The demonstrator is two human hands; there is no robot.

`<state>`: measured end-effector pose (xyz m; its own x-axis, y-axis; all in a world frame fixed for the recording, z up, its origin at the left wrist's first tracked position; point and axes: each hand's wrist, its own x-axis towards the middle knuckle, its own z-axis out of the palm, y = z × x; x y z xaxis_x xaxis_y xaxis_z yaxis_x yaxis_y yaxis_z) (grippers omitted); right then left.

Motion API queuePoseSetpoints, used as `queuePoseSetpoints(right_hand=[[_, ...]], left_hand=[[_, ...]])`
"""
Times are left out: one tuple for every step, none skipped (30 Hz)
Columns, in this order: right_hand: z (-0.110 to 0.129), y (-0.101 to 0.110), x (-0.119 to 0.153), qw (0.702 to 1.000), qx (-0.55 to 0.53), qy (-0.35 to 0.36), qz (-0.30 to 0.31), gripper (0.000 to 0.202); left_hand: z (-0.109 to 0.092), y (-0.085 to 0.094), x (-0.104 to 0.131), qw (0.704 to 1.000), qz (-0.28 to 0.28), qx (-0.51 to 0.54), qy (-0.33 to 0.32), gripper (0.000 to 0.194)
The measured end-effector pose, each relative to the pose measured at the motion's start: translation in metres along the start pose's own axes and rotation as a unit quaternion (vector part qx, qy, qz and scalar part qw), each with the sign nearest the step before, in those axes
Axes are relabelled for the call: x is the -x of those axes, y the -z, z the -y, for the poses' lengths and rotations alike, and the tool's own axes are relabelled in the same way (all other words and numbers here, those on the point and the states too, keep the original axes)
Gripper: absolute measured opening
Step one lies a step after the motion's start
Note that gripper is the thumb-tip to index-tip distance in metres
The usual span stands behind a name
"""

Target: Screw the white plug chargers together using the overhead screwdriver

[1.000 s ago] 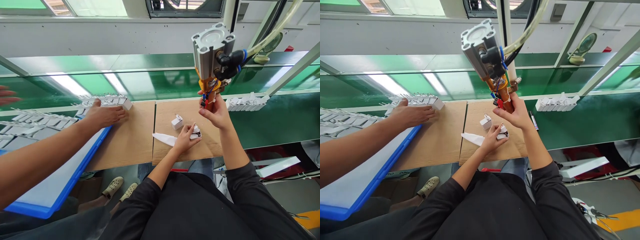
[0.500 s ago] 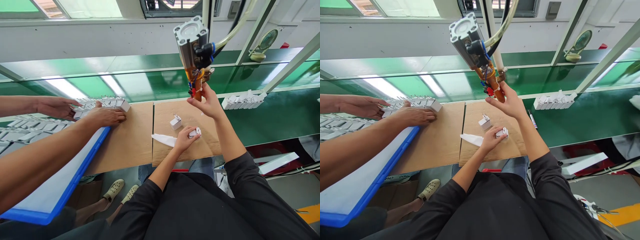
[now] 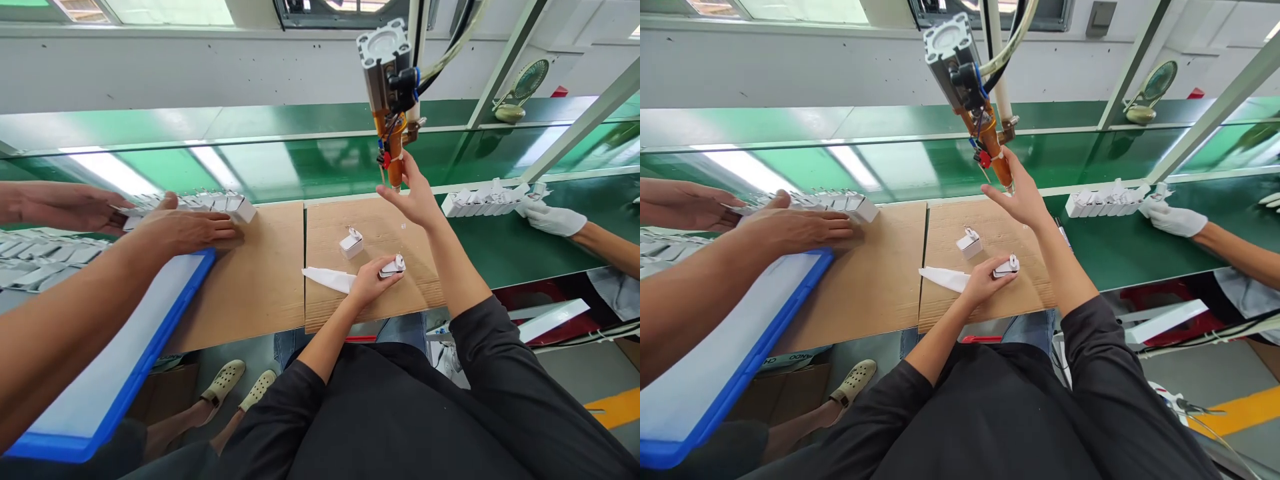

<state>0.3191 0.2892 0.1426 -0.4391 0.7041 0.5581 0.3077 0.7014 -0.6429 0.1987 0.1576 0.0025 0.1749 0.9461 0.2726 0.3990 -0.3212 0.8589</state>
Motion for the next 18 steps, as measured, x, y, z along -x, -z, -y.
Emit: queuePoseSetpoints(right_hand=[[0.001, 0.002, 0.012, 1.000, 0.005, -0.002, -0.018, 0.078], [0.003, 0.004, 0.026, 0.999, 0.007, -0.008, -0.038, 0.078], [0.003, 0.005, 0.043, 0.998, 0.005, -0.018, -0.053, 0.076], [0.004, 0.005, 0.062, 0.998, -0.003, -0.034, -0.052, 0.074], [0.003, 0.005, 0.081, 0.998, -0.017, -0.055, -0.033, 0.070], [0.002, 0.005, 0.100, 0.996, -0.031, -0.079, -0.002, 0.068], [0.001, 0.003, 0.117, 0.994, -0.039, -0.100, 0.034, 0.066], [-0.001, 0.000, 0.132, 0.990, -0.044, -0.116, 0.066, 0.063], [-0.003, -0.003, 0.144, 0.986, -0.046, -0.130, 0.091, 0.058], [-0.005, -0.006, 0.154, 0.983, -0.046, -0.140, 0.105, 0.053], [-0.007, -0.010, 0.160, 0.982, -0.046, -0.148, 0.109, 0.048], [-0.009, -0.014, 0.165, 0.981, -0.048, -0.155, 0.105, 0.044], [-0.010, -0.018, 0.168, 0.981, -0.051, -0.160, 0.097, 0.042], [-0.012, -0.021, 0.169, 0.981, -0.055, -0.163, 0.088, 0.042], [-0.013, -0.023, 0.170, 0.981, -0.059, -0.164, 0.081, 0.041], [-0.015, -0.025, 0.170, 0.982, -0.062, -0.162, 0.077, 0.042], [-0.016, -0.026, 0.170, 0.982, -0.064, -0.159, 0.075, 0.041], [-0.016, -0.026, 0.170, 0.983, -0.064, -0.156, 0.075, 0.040]], left_hand=[[0.000, 0.000, 0.000, 1.000, 0.000, 0.004, -0.002, 0.041], [0.000, 0.000, 0.001, 1.000, -0.001, 0.008, -0.003, 0.041], [0.000, 0.001, 0.001, 1.000, 0.000, 0.012, -0.003, 0.042], [-0.001, 0.001, 0.001, 1.000, 0.002, 0.016, -0.001, 0.042], [-0.002, 0.001, 0.001, 1.000, 0.005, 0.018, 0.002, 0.042], [-0.003, 0.002, 0.001, 1.000, 0.009, 0.019, 0.005, 0.042], [-0.004, 0.003, 0.002, 1.000, 0.011, 0.019, 0.010, 0.043], [-0.005, 0.003, 0.002, 1.000, 0.009, 0.019, 0.016, 0.045], [-0.005, 0.004, 0.004, 1.000, 0.006, 0.023, 0.021, 0.047], [-0.005, 0.005, 0.005, 0.999, 0.001, 0.030, 0.025, 0.050], [-0.005, 0.006, 0.007, 0.999, -0.004, 0.040, 0.031, 0.051], [-0.004, 0.006, 0.009, 0.998, -0.008, 0.051, 0.038, 0.051], [-0.003, 0.007, 0.011, 0.997, -0.013, 0.061, 0.046, 0.050], [-0.002, 0.007, 0.012, 0.996, -0.015, 0.069, 0.055, 0.049], [-0.002, 0.007, 0.014, 0.995, -0.018, 0.073, 0.064, 0.048], [-0.001, 0.008, 0.015, 0.994, -0.019, 0.075, 0.072, 0.047], [0.000, 0.008, 0.015, 0.994, -0.019, 0.075, 0.076, 0.046], [0.000, 0.008, 0.016, 0.994, -0.018, 0.074, 0.078, 0.045]])
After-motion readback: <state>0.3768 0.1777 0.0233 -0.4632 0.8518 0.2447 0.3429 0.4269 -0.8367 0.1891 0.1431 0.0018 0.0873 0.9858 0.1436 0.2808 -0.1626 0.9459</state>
